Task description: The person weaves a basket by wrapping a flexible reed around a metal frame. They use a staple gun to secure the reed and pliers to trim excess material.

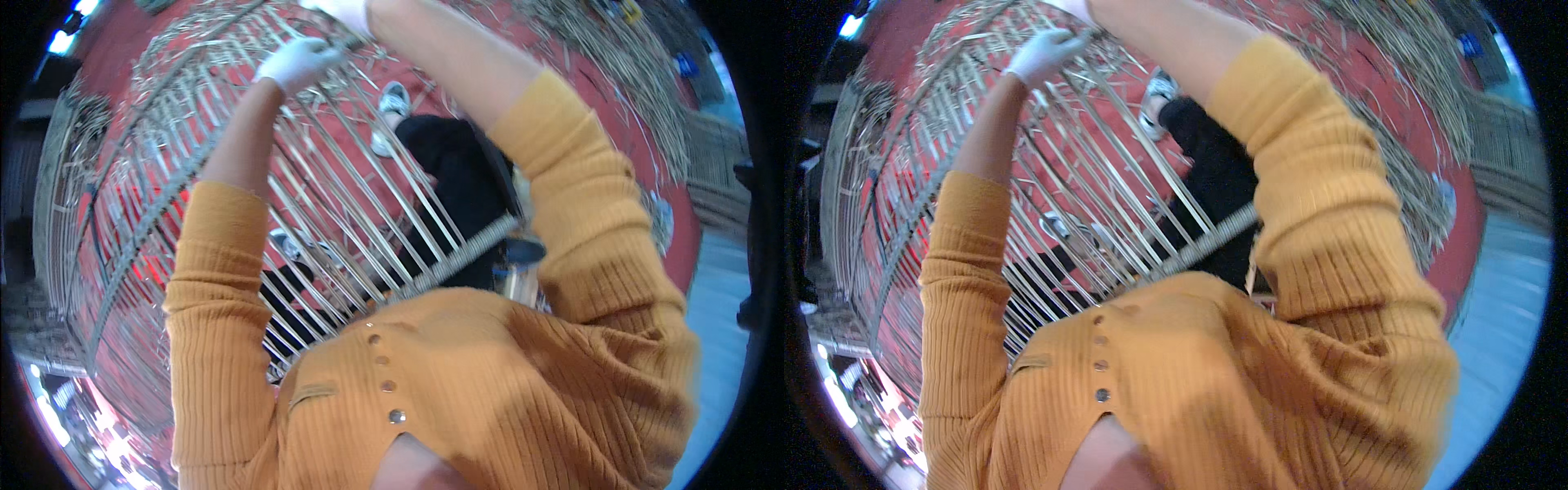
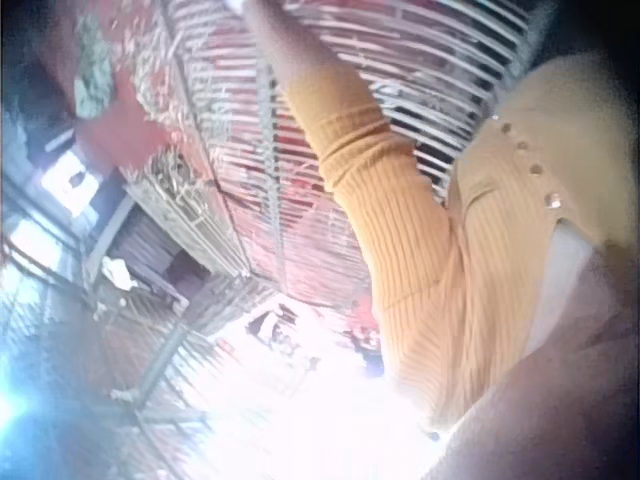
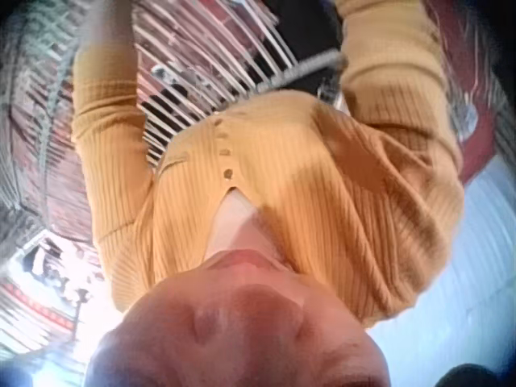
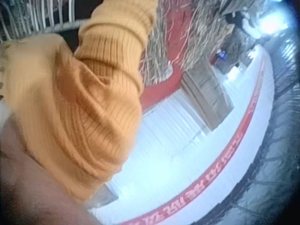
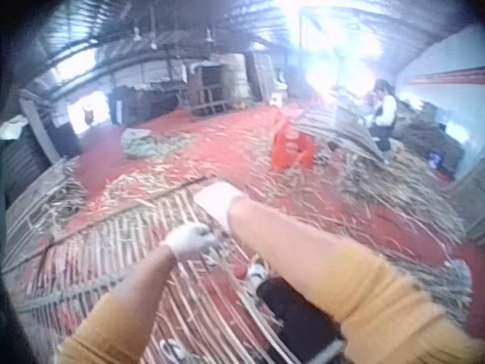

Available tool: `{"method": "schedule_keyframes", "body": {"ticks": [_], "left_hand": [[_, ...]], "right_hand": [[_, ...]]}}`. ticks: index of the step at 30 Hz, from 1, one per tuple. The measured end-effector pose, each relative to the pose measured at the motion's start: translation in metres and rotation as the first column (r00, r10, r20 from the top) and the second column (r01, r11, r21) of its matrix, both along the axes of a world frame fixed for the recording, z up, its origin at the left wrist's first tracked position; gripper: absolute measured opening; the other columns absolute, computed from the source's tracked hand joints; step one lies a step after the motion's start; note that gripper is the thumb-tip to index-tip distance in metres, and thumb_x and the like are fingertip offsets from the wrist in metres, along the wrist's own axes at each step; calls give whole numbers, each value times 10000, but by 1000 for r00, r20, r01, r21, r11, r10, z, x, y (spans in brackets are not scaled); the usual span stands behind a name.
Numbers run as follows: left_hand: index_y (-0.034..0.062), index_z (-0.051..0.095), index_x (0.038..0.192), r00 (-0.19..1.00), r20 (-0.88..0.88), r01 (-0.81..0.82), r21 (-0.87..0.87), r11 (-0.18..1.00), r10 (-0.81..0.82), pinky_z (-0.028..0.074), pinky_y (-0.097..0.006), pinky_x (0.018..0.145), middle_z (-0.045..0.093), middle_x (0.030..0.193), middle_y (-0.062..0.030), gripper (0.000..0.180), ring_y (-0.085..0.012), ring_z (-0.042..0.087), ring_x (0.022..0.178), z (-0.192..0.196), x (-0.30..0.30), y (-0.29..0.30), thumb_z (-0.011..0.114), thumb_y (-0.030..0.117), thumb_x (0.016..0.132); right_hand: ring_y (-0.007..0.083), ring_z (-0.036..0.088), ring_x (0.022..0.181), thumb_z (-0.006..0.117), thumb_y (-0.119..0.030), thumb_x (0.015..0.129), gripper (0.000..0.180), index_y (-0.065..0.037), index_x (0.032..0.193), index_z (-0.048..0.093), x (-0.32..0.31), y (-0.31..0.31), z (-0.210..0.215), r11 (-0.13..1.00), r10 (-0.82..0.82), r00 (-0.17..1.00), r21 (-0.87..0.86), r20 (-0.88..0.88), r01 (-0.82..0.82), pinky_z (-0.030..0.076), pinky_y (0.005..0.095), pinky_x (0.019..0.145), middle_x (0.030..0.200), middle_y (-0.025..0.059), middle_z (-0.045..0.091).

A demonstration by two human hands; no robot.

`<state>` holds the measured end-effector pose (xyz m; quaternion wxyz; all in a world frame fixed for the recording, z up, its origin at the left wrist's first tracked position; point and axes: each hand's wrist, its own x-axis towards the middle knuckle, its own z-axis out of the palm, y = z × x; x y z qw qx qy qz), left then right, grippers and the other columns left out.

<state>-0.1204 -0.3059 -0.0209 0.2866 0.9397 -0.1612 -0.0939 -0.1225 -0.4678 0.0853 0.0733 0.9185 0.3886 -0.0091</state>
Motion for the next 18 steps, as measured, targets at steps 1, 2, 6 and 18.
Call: {"method": "schedule_keyframes", "body": {"ticks": [1,2,6,18], "left_hand": [[-4,713,1025,999,33,18,23,1000,-19,507,-382,739,711,831,-128,576,-217,647,762,-1,4,0,615,550,901],[-19,713,983,999,-40,23,-86,996,-26,493,-375,693,677,767,-106,586,-194,624,729,-3,6,0,623,554,898],[39,693,931,919,-377,-45,-397,917,-118,449,-305,641,633,779,-22,410,-121,578,695,2,17,12,663,448,929],[79,679,1044,891,-446,-75,-318,945,-79,424,-258,626,618,826,30,356,-83,549,705,14,14,10,615,421,967]], "right_hand": [[283,696,904,583,-345,983,313,-81,1086,716,-5,-10,0,973,-8,994,229,-106,32,539,363,804,982,120,728],[271,684,872,581,-344,983,306,-77,1057,710,-14,-34,-2,916,31,985,399,-168,40,530,364,782,950,116,718],[220,636,746,571,-341,982,307,-60,942,688,-94,-220,-22,780,-102,911,536,-400,323,496,369,695,821,99,679],[268,688,893,688,-236,880,326,38,1057,683,-479,-277,-302,-339,-509,23,225,-861,914,519,372,851,986,151,734]]}}
